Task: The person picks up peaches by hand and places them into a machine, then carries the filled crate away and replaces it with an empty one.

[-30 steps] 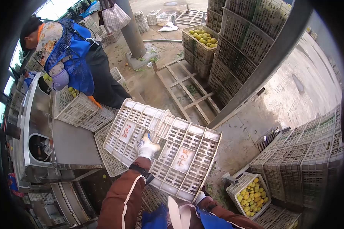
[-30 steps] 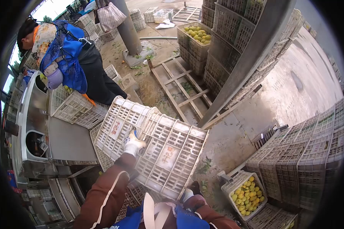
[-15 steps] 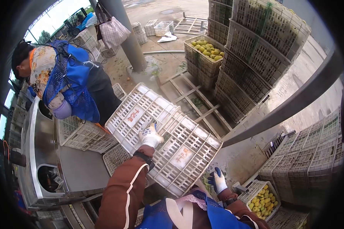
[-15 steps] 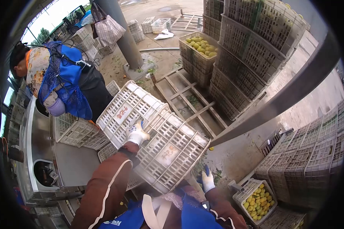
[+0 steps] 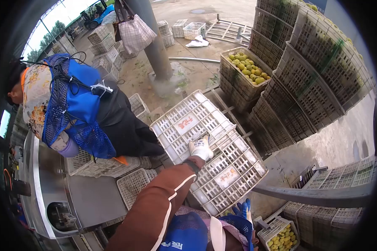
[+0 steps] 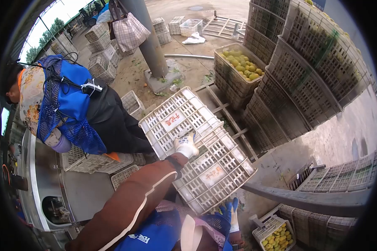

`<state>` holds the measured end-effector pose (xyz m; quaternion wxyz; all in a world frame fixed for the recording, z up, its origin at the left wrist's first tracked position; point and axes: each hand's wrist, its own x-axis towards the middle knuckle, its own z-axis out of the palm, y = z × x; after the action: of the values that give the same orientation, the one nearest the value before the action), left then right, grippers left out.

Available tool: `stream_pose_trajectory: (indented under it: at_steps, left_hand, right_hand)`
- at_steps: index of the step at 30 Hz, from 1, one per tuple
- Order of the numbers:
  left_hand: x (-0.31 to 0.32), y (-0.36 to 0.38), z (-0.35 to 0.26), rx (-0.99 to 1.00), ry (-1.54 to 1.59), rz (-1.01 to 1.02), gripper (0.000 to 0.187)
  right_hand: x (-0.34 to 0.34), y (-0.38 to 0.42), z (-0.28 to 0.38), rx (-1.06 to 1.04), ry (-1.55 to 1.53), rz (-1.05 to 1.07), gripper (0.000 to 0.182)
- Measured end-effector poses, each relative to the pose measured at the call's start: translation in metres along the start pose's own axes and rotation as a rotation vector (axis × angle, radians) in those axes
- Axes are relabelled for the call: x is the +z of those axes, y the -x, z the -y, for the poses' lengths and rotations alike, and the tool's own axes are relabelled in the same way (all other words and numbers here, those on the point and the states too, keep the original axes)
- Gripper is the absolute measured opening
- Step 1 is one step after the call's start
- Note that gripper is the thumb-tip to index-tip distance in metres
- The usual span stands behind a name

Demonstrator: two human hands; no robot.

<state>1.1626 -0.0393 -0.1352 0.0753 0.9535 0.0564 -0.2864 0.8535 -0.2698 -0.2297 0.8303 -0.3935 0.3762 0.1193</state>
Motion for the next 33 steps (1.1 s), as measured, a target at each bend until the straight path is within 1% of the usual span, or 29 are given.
stream_pose_trajectory:
  at_steps: [1, 2, 3, 4, 5, 6, 7, 8, 10, 11, 13, 15, 16, 17, 18, 20, 21, 23, 24, 25, 26, 28, 29, 31, 33]
  left_hand:
    - [-0.002, -0.01, 0.0, 0.012, 0.015, 0.043, 0.087]
    - [-0.005, -0.017, 0.0, 0.032, 0.028, 0.08, 0.085]
    - [-0.001, -0.026, -0.001, 0.048, 0.015, 0.068, 0.078]
    - [0.014, -0.045, 0.013, 0.084, 0.033, 0.07, 0.074]
    - [0.025, -0.064, 0.007, 0.115, 0.044, 0.06, 0.07]
    - [0.037, -0.082, 0.001, 0.147, 0.055, 0.051, 0.067]
    - [0.042, -0.097, 0.0, 0.177, 0.069, 0.065, 0.065]
    - [0.042, -0.112, 0.002, 0.214, 0.075, 0.085, 0.064]
    - [0.034, -0.136, 0.006, 0.282, 0.076, 0.123, 0.06]
    - [0.029, -0.138, 0.035, 0.346, 0.07, 0.117, 0.059]
    - [0.02, -0.141, 0.091, 0.475, 0.057, 0.102, 0.057]
    - [-0.015, -0.158, 0.093, 0.535, 0.027, 0.127, 0.049]
    - [-0.034, -0.165, 0.095, 0.566, 0.032, 0.096, 0.046]
    - [-0.053, -0.176, 0.094, 0.577, 0.011, 0.094, 0.045]
    - [-0.04, -0.167, 0.128, 0.588, 0.021, 0.056, 0.044]
    - [-0.071, -0.192, 0.126, 0.575, -0.018, 0.031, 0.044]
    - [-0.091, -0.198, 0.136, 0.572, -0.034, 0.004, 0.044]
    - [-0.121, -0.212, 0.157, 0.531, -0.07, -0.047, 0.045]
    - [-0.141, -0.214, 0.168, 0.492, -0.099, -0.043, 0.049]
    - [-0.147, -0.222, 0.178, 0.444, -0.106, -0.116, 0.052]
    - [-0.157, -0.233, 0.189, 0.396, -0.094, -0.13, 0.057]
    - [-0.183, -0.243, 0.209, 0.312, -0.107, -0.194, 0.063]
    - [-0.194, -0.25, 0.217, 0.259, -0.154, -0.19, 0.067]
    - [-0.21, -0.257, 0.232, 0.175, -0.172, -0.208, 0.075]
    - [-0.216, -0.268, 0.249, 0.121, -0.193, -0.264, 0.073]
  right_hand:
    - [0.069, 0.013, 0.022, -0.046, 0.018, 0.017, 0.08]
    - [0.063, -0.023, 0.0, -0.197, 0.118, -0.091, 0.079]
    - [0.06, -0.058, -0.021, -0.334, 0.233, -0.217, 0.078]
    - [0.085, -0.06, -0.034, -0.311, 0.124, -0.246, 0.077]
    - [0.1, -0.066, -0.021, -0.287, 0.024, -0.277, 0.077]
    - [0.095, -0.081, -0.028, -0.346, -0.007, -0.229, 0.073]
    - [0.083, -0.095, -0.034, -0.302, -0.068, -0.217, 0.071]
    - [0.093, -0.097, -0.036, -0.292, -0.061, -0.24, 0.071]
    - [0.131, -0.089, -0.035, -0.269, -0.053, -0.273, 0.068]
    - [0.18, -0.056, -0.104, -0.307, -0.035, -0.27, 0.067]
    - [0.233, -0.051, -0.104, -0.32, -0.027, -0.244, 0.066]
    - [0.244, -0.068, -0.11, -0.287, -0.085, -0.325, 0.064]
    - [0.273, -0.068, -0.095, -0.217, -0.056, -0.362, 0.064]
    - [0.295, -0.064, -0.105, -0.188, -0.043, -0.367, 0.064]
    - [0.317, -0.061, -0.115, -0.158, -0.03, -0.37, 0.063]
    - [0.339, -0.083, -0.104, -0.115, -0.06, -0.333, 0.063]
    - [0.344, -0.095, -0.106, -0.11, -0.07, -0.318, 0.063]
    - [0.339, -0.132, -0.12, -0.034, -0.181, -0.11, 0.057]
    - [0.335, -0.159, -0.14, -0.178, -0.05, -0.031, 0.057]
    - [0.35, -0.174, -0.146, -0.203, -0.06, -0.059, 0.059]
    - [0.366, -0.188, -0.15, -0.229, -0.069, -0.086, 0.061]
    - [0.418, -0.202, -0.132, -0.237, -0.182, -0.114, 0.065]
    - [0.434, -0.204, -0.129, -0.327, -0.122, -0.027, 0.068]
    - [0.442, -0.243, -0.14, -0.12, -0.206, -0.017, 0.078]
    - [0.439, -0.279, -0.158, -0.375, 0.219, 0.068, 0.073]
